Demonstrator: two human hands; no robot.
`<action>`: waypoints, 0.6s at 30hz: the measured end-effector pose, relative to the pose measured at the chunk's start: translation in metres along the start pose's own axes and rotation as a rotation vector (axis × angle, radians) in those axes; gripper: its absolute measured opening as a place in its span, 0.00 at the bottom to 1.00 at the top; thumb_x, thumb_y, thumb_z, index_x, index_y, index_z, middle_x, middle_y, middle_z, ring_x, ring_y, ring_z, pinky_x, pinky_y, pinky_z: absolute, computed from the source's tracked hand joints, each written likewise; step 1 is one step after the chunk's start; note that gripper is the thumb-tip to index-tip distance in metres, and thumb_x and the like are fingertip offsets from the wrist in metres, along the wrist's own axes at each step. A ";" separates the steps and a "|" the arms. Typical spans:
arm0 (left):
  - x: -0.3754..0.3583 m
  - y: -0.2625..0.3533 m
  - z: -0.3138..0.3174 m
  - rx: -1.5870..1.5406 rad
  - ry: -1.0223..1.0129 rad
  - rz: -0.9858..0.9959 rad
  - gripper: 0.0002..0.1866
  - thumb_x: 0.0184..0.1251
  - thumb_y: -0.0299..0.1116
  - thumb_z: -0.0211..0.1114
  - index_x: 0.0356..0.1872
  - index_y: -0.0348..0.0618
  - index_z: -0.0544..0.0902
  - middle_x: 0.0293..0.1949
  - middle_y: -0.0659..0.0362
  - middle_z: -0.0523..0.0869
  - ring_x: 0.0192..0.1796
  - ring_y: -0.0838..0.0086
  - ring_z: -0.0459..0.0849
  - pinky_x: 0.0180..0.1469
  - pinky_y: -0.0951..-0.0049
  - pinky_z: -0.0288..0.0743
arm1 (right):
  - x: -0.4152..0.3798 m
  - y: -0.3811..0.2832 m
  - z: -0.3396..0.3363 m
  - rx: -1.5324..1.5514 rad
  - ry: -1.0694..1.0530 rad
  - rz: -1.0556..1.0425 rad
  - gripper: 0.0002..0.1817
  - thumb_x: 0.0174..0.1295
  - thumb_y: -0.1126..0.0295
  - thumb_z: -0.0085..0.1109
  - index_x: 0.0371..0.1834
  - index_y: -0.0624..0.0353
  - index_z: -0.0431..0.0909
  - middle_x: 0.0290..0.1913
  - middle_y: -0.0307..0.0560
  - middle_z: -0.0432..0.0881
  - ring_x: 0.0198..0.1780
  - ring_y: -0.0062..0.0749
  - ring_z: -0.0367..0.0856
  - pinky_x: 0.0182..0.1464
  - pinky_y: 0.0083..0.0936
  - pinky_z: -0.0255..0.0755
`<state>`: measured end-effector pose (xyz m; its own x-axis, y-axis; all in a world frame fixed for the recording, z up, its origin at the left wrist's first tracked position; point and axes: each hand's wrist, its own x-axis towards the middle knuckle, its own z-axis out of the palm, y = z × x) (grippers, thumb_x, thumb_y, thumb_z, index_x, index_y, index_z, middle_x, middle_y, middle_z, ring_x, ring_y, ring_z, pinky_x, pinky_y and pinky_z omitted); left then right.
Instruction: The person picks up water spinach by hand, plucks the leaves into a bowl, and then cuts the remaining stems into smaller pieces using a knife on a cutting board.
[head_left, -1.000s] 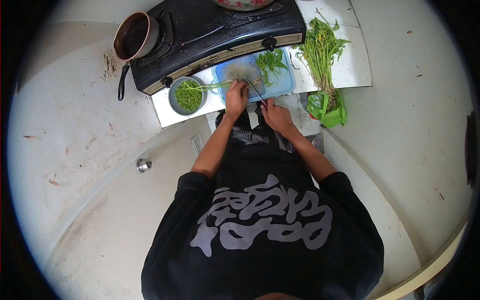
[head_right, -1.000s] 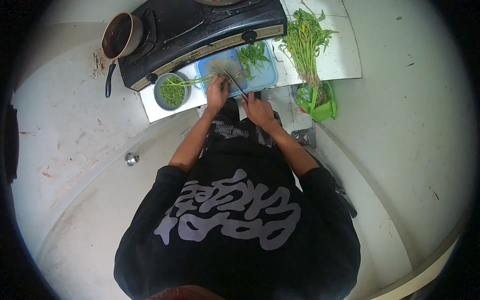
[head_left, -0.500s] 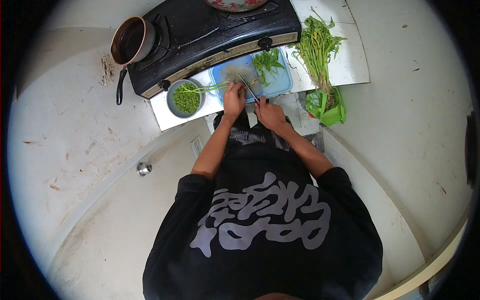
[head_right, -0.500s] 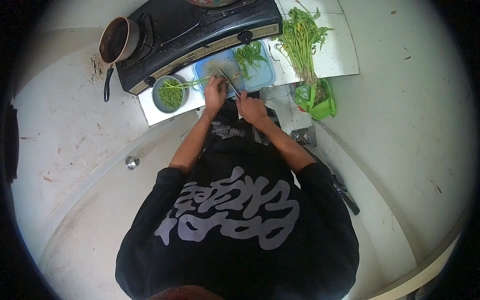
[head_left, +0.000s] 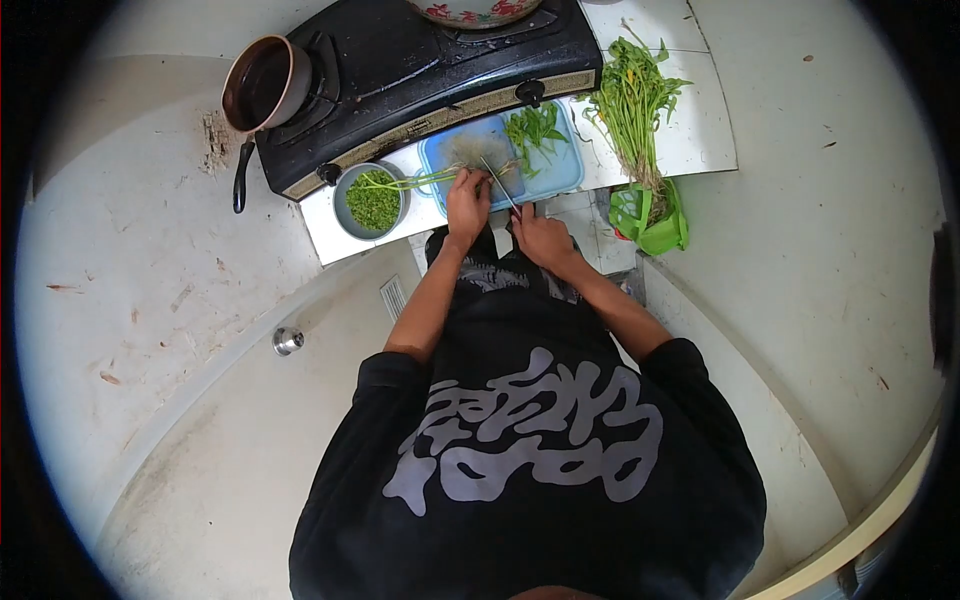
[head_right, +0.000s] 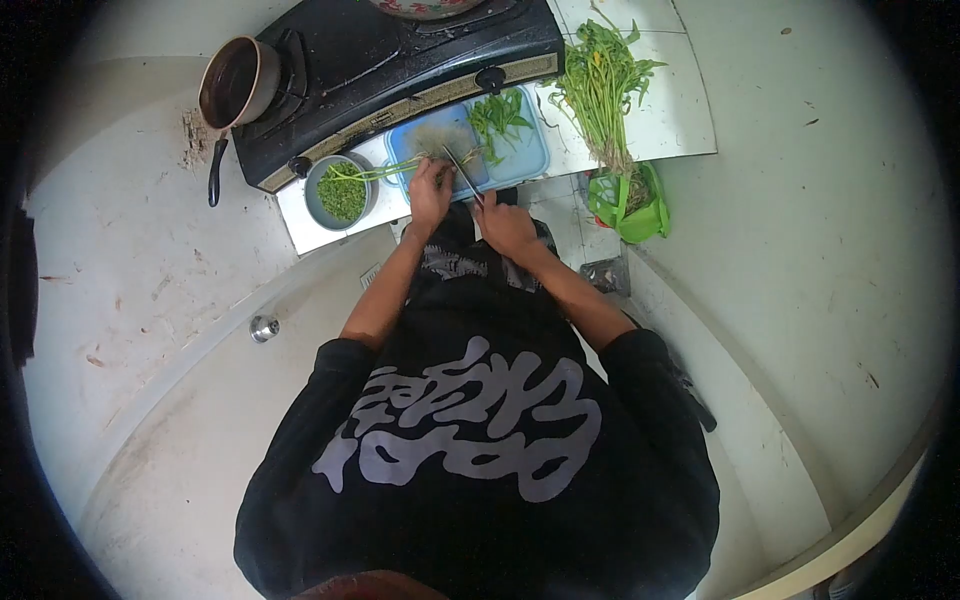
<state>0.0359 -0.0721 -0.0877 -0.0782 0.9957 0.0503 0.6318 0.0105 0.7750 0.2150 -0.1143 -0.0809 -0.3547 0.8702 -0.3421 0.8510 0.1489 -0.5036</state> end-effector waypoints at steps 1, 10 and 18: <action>0.000 -0.001 0.001 -0.002 0.008 0.006 0.06 0.65 0.22 0.66 0.41 0.39 0.86 0.37 0.46 0.81 0.40 0.45 0.84 0.43 0.56 0.78 | 0.005 -0.002 -0.001 -0.008 0.003 -0.003 0.19 0.77 0.56 0.48 0.47 0.65 0.68 0.24 0.61 0.85 0.26 0.61 0.86 0.31 0.54 0.81; 0.000 0.000 0.000 -0.001 0.022 0.009 0.04 0.64 0.21 0.66 0.39 0.38 0.85 0.37 0.46 0.81 0.40 0.46 0.84 0.43 0.56 0.78 | 0.023 -0.003 0.002 0.035 0.022 -0.035 0.21 0.79 0.55 0.44 0.49 0.68 0.67 0.24 0.63 0.84 0.28 0.64 0.86 0.33 0.56 0.80; 0.000 -0.002 0.001 -0.015 -0.001 -0.034 0.04 0.65 0.22 0.66 0.39 0.38 0.86 0.37 0.46 0.81 0.40 0.46 0.84 0.44 0.55 0.77 | 0.008 0.002 0.000 0.026 -0.046 -0.030 0.21 0.78 0.56 0.46 0.48 0.68 0.68 0.26 0.65 0.85 0.30 0.64 0.86 0.35 0.56 0.81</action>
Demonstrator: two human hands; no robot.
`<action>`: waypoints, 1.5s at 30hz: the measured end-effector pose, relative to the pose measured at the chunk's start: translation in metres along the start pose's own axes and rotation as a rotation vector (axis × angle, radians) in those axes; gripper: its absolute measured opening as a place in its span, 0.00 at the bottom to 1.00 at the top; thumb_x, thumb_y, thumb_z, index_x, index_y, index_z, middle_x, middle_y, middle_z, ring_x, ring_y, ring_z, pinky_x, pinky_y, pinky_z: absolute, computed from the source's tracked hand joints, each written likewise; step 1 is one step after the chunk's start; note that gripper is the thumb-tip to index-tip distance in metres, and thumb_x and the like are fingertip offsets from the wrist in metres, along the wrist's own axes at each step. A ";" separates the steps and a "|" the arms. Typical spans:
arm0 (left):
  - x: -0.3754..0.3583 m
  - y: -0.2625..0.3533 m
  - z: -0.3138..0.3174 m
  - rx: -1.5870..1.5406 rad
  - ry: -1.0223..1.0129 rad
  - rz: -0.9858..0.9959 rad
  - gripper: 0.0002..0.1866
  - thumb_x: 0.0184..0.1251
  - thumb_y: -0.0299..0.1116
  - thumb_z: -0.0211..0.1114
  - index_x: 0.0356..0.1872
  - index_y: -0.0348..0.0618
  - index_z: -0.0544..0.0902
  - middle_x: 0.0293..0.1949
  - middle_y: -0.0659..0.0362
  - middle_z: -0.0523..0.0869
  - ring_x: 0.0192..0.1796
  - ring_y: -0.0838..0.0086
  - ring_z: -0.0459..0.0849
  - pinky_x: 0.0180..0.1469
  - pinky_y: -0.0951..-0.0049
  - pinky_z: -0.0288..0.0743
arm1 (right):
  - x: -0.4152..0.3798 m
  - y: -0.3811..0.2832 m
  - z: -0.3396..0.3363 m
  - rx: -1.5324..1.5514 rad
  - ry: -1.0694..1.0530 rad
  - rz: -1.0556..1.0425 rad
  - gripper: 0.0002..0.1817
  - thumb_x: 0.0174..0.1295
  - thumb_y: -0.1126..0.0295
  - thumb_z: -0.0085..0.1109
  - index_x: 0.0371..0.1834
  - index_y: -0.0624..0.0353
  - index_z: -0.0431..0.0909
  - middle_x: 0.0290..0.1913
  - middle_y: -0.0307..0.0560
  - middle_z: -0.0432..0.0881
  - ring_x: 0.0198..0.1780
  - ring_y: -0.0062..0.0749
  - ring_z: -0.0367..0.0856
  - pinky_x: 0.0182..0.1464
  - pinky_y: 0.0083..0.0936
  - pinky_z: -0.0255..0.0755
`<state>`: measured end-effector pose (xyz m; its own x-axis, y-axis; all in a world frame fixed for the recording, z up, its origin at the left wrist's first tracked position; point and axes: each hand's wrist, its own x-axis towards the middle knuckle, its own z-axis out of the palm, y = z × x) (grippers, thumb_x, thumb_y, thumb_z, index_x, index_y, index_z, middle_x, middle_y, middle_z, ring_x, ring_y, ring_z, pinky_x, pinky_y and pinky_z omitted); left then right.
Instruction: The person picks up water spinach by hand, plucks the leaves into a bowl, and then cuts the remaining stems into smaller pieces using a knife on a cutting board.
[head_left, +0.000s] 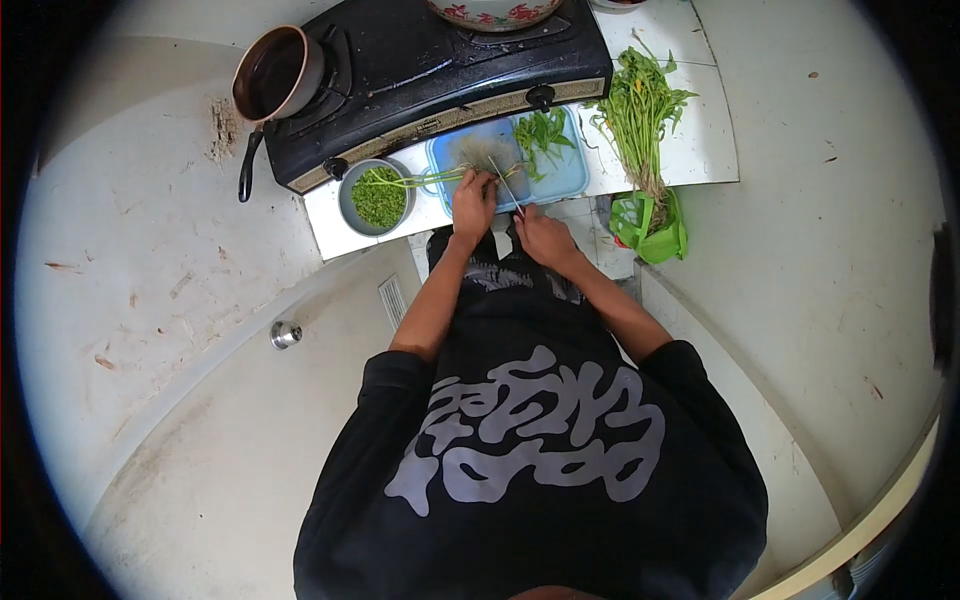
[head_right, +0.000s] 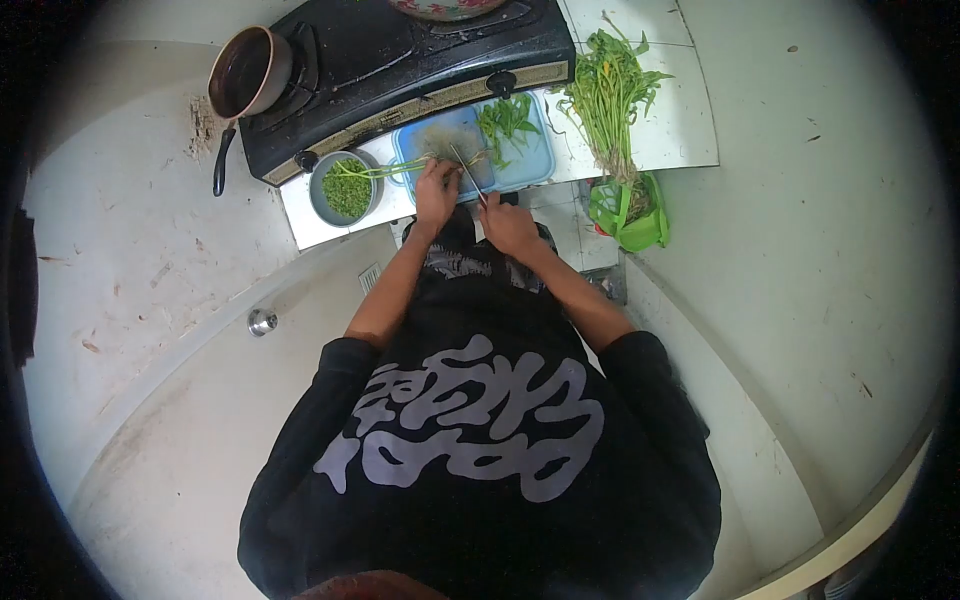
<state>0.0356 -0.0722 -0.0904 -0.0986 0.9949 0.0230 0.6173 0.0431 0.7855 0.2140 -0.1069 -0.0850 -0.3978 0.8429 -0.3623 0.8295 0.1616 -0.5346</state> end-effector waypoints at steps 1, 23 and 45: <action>-0.001 -0.001 0.001 -0.003 0.007 0.007 0.05 0.66 0.22 0.65 0.40 0.38 0.86 0.38 0.46 0.81 0.40 0.45 0.84 0.44 0.54 0.77 | 0.006 0.000 0.003 0.003 0.036 -0.016 0.20 0.77 0.56 0.47 0.47 0.68 0.69 0.25 0.64 0.85 0.29 0.62 0.87 0.33 0.55 0.82; -0.001 -0.002 0.001 0.064 0.009 -0.033 0.03 0.66 0.23 0.66 0.39 0.39 0.86 0.39 0.47 0.82 0.42 0.44 0.84 0.44 0.51 0.77 | 0.029 -0.005 -0.001 0.046 -0.007 -0.004 0.24 0.79 0.54 0.44 0.48 0.71 0.70 0.27 0.69 0.84 0.33 0.66 0.86 0.39 0.57 0.80; 0.076 0.037 -0.078 0.039 -0.233 0.358 0.11 0.64 0.19 0.60 0.47 0.35 0.79 0.42 0.43 0.81 0.46 0.45 0.84 0.50 0.52 0.78 | -0.006 0.022 -0.033 0.404 0.053 -0.067 0.20 0.78 0.55 0.50 0.46 0.67 0.70 0.25 0.70 0.80 0.31 0.72 0.81 0.36 0.61 0.72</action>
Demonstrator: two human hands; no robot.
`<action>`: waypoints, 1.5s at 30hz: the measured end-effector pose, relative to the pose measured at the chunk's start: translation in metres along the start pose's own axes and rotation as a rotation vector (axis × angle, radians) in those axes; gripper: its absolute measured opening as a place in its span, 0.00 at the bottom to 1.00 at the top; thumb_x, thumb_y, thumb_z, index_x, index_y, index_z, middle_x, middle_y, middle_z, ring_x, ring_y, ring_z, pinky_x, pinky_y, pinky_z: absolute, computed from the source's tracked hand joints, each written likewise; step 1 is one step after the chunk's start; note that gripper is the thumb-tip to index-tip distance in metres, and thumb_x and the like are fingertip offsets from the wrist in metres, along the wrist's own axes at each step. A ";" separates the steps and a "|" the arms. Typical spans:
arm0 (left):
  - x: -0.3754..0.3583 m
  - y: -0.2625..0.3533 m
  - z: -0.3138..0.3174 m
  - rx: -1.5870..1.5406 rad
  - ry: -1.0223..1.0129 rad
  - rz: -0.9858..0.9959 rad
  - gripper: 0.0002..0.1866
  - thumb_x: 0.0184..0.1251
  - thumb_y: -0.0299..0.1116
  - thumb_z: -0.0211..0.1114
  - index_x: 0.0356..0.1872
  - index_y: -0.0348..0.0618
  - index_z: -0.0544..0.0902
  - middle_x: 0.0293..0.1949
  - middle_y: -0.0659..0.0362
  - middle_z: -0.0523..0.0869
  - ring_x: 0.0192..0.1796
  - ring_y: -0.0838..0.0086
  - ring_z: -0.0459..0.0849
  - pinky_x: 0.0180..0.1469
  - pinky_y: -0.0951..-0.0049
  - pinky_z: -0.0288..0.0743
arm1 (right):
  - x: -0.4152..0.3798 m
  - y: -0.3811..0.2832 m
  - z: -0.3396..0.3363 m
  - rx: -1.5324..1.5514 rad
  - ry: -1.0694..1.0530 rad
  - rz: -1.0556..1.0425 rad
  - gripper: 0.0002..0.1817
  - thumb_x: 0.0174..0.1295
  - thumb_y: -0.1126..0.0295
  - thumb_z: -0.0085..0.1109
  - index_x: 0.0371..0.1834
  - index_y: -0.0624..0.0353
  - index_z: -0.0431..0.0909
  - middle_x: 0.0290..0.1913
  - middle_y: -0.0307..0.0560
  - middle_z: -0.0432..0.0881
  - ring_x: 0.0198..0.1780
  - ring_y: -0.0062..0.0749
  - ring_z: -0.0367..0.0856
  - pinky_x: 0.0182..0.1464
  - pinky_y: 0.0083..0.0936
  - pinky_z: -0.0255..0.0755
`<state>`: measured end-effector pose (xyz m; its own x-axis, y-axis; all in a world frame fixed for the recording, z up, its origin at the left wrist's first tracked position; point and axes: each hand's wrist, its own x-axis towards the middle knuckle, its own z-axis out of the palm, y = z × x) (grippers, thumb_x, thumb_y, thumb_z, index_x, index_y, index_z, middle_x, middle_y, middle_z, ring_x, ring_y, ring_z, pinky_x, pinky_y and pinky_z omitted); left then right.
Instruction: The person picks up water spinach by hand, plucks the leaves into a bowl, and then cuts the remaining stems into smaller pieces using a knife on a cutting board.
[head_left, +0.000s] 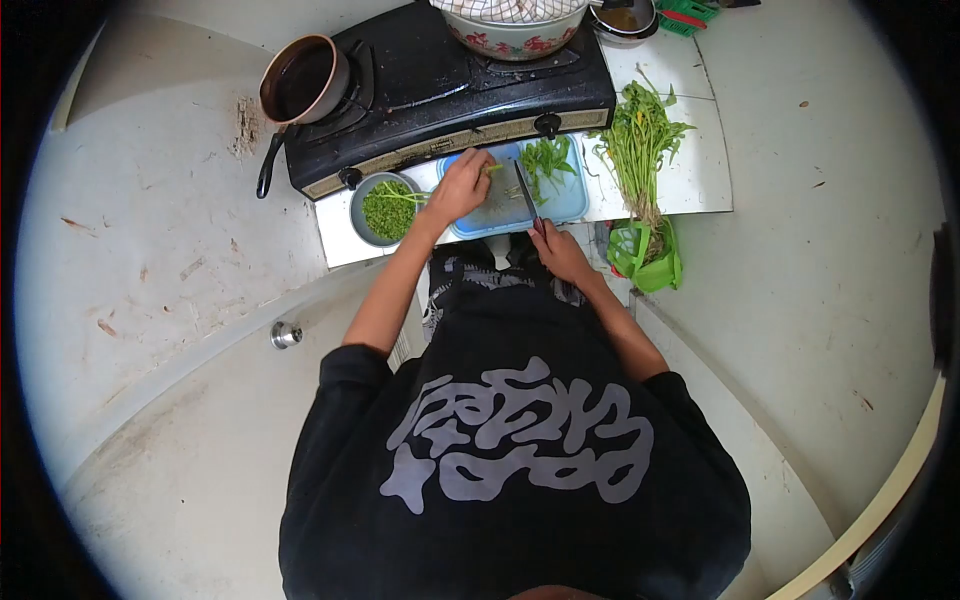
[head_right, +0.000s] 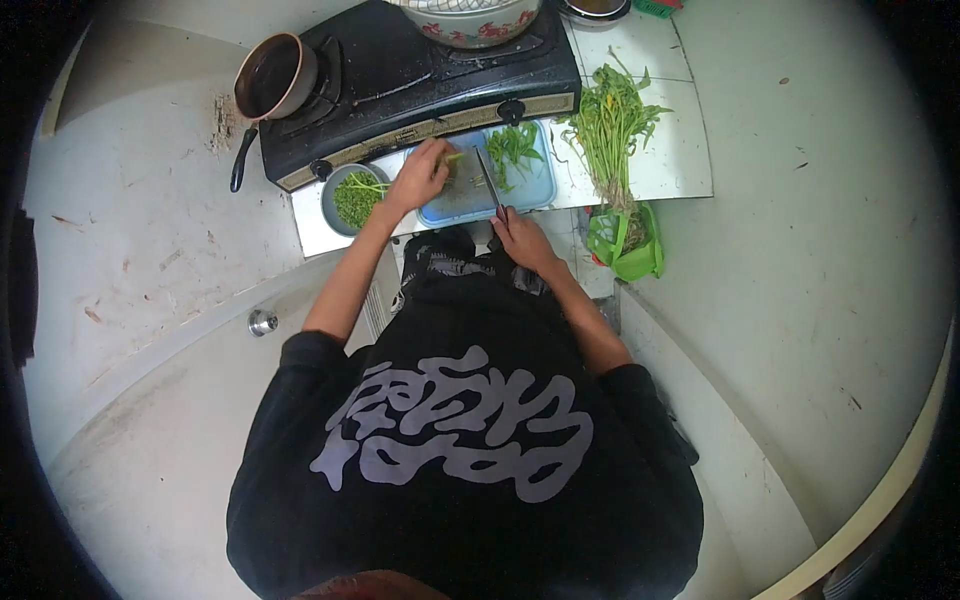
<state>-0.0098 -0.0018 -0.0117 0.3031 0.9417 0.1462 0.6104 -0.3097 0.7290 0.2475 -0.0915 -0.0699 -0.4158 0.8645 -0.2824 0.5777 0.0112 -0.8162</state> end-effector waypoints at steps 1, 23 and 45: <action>0.011 0.002 -0.008 0.045 -0.044 0.030 0.12 0.65 0.20 0.58 0.49 0.36 0.78 0.44 0.42 0.81 0.48 0.42 0.83 0.51 0.51 0.78 | 0.001 0.001 -0.002 0.045 -0.002 0.019 0.20 0.78 0.56 0.50 0.45 0.67 0.70 0.25 0.71 0.80 0.31 0.72 0.80 0.35 0.61 0.71; 0.000 -0.054 0.043 0.157 0.082 0.092 0.11 0.65 0.23 0.63 0.48 0.38 0.82 0.47 0.51 0.82 0.54 0.51 0.80 0.59 0.56 0.76 | 0.020 -0.003 -0.036 0.033 0.039 0.061 0.21 0.79 0.55 0.49 0.43 0.68 0.70 0.22 0.67 0.80 0.29 0.70 0.82 0.35 0.59 0.73; -0.060 -0.056 0.002 0.293 -0.170 -0.191 0.11 0.67 0.29 0.66 0.46 0.35 0.87 0.41 0.43 0.89 0.45 0.47 0.88 0.50 0.51 0.81 | 0.043 -0.026 -0.037 0.128 -0.085 0.088 0.18 0.80 0.56 0.51 0.42 0.64 0.72 0.20 0.52 0.81 0.25 0.45 0.85 0.32 0.40 0.76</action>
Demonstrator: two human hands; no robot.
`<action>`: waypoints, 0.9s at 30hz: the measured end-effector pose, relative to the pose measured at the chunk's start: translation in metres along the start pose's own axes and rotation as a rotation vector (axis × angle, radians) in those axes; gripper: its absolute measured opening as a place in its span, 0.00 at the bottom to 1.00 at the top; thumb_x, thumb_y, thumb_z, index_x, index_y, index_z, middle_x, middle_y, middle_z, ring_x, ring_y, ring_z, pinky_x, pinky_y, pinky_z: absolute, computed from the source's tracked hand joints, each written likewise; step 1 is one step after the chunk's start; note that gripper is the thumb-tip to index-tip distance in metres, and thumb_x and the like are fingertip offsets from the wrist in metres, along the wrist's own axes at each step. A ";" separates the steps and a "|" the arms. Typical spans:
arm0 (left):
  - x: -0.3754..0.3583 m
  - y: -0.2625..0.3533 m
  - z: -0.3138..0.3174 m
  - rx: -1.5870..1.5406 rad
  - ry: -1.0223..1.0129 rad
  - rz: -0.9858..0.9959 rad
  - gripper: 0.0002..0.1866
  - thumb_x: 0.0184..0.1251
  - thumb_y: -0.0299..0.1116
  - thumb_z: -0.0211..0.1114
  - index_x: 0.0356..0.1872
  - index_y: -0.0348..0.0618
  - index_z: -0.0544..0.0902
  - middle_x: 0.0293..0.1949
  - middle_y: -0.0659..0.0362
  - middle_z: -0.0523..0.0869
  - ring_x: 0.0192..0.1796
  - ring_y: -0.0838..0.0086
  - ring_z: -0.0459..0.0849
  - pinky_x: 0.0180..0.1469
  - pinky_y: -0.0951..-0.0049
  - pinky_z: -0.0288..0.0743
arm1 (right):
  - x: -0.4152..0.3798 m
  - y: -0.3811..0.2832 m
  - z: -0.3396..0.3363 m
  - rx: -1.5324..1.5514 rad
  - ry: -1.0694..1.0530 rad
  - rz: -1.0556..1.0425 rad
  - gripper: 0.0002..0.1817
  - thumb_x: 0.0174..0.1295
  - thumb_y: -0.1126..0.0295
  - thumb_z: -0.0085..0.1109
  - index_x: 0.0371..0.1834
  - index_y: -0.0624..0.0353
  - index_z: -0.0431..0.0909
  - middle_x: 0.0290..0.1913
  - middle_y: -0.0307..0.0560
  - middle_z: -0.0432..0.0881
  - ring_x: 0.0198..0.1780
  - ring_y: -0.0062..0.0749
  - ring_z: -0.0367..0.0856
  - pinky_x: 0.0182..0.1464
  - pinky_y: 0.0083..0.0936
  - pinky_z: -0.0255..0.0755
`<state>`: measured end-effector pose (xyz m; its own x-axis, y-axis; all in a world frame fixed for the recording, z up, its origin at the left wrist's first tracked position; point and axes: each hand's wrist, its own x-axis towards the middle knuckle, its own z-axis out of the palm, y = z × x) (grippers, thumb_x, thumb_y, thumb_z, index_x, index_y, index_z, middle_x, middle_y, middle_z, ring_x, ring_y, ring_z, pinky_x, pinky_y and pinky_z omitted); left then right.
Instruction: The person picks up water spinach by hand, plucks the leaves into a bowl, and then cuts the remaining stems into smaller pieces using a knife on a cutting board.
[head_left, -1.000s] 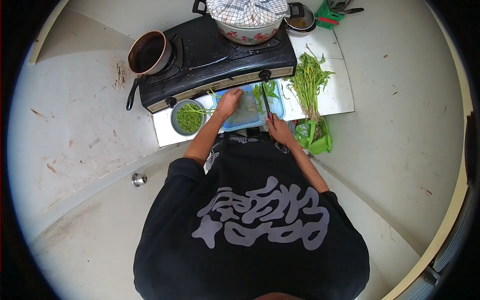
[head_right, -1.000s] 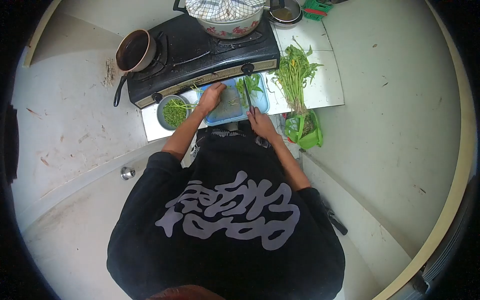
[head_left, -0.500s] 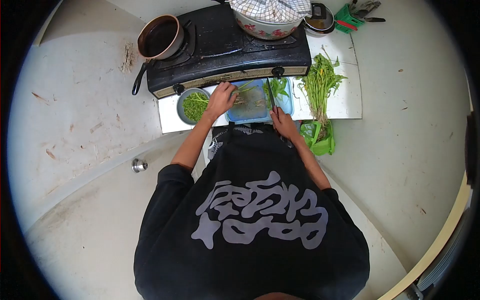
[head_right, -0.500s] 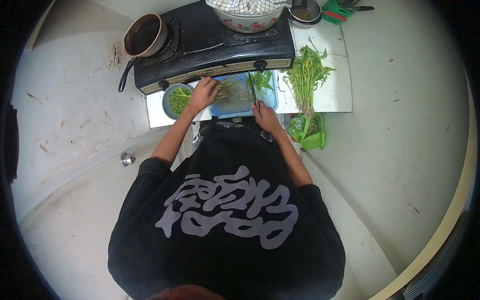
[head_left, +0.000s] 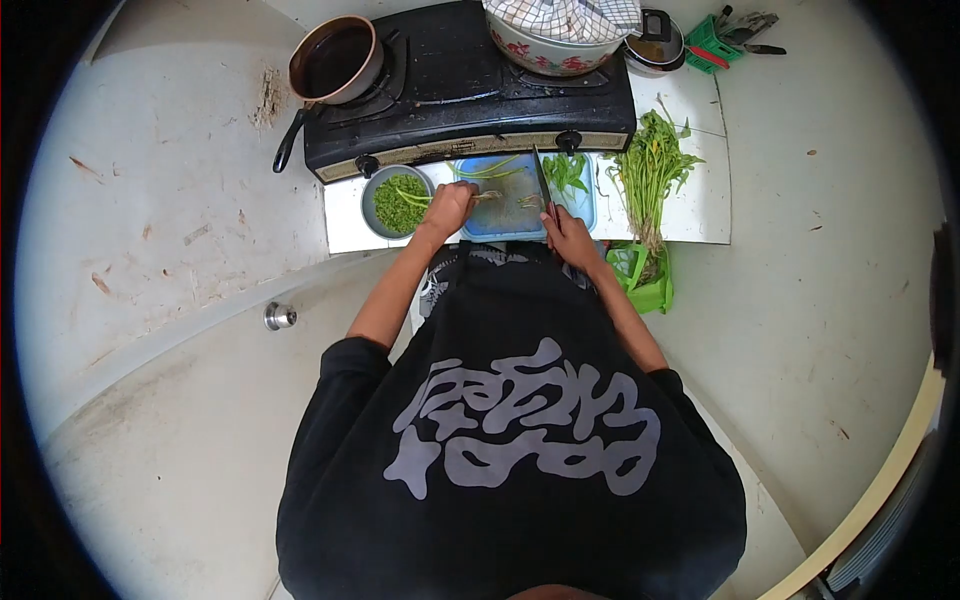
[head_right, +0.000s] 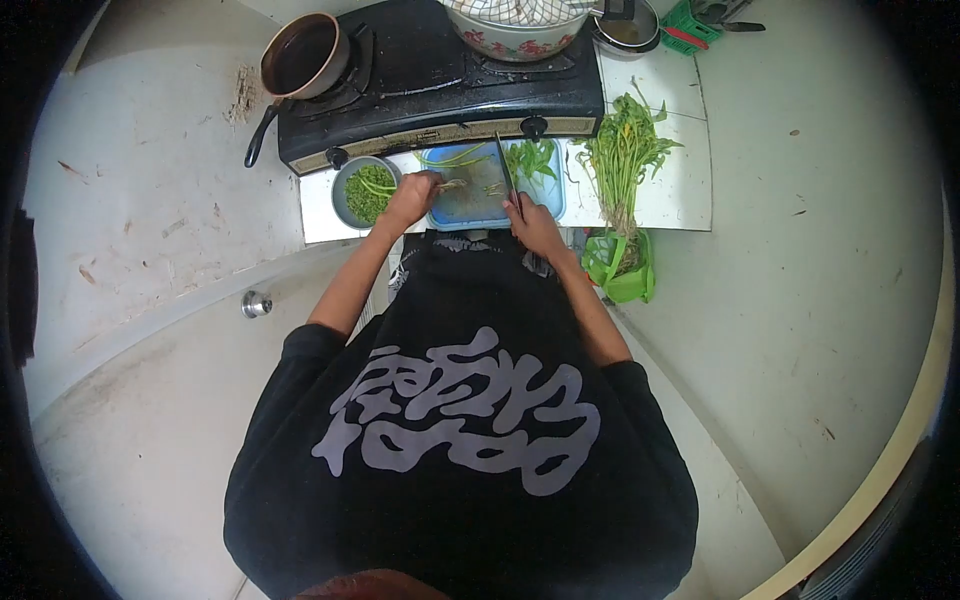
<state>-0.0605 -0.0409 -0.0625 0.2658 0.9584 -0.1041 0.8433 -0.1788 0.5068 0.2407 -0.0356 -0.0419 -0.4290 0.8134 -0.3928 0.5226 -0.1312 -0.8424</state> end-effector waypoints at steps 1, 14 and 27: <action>0.001 0.009 -0.010 -0.105 0.025 -0.022 0.10 0.66 0.29 0.67 0.45 0.34 0.87 0.40 0.42 0.89 0.45 0.47 0.88 0.49 0.52 0.81 | -0.002 -0.007 -0.002 0.055 -0.018 0.028 0.18 0.79 0.57 0.52 0.43 0.64 0.73 0.22 0.50 0.82 0.25 0.40 0.84 0.32 0.38 0.76; 0.015 0.133 -0.105 -0.532 0.012 0.048 0.24 0.66 0.27 0.72 0.60 0.44 0.74 0.39 0.51 0.91 0.45 0.52 0.91 0.48 0.58 0.82 | -0.004 -0.103 -0.043 0.189 0.141 -0.240 0.13 0.67 0.66 0.72 0.47 0.62 0.83 0.34 0.34 0.83 0.34 0.14 0.74 0.39 0.17 0.69; 0.000 0.156 -0.081 -0.151 0.677 0.069 0.18 0.66 0.32 0.74 0.54 0.44 0.80 0.61 0.53 0.80 0.65 0.60 0.75 0.66 0.55 0.63 | -0.012 -0.081 -0.024 0.383 0.320 -0.118 0.14 0.69 0.63 0.70 0.43 0.65 0.83 0.34 0.37 0.83 0.38 0.20 0.76 0.44 0.23 0.71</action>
<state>0.0331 -0.0506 0.0862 -0.0743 0.8827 0.4641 0.7474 -0.2588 0.6119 0.2217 -0.0212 0.0397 -0.1903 0.9602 -0.2046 0.1513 -0.1773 -0.9725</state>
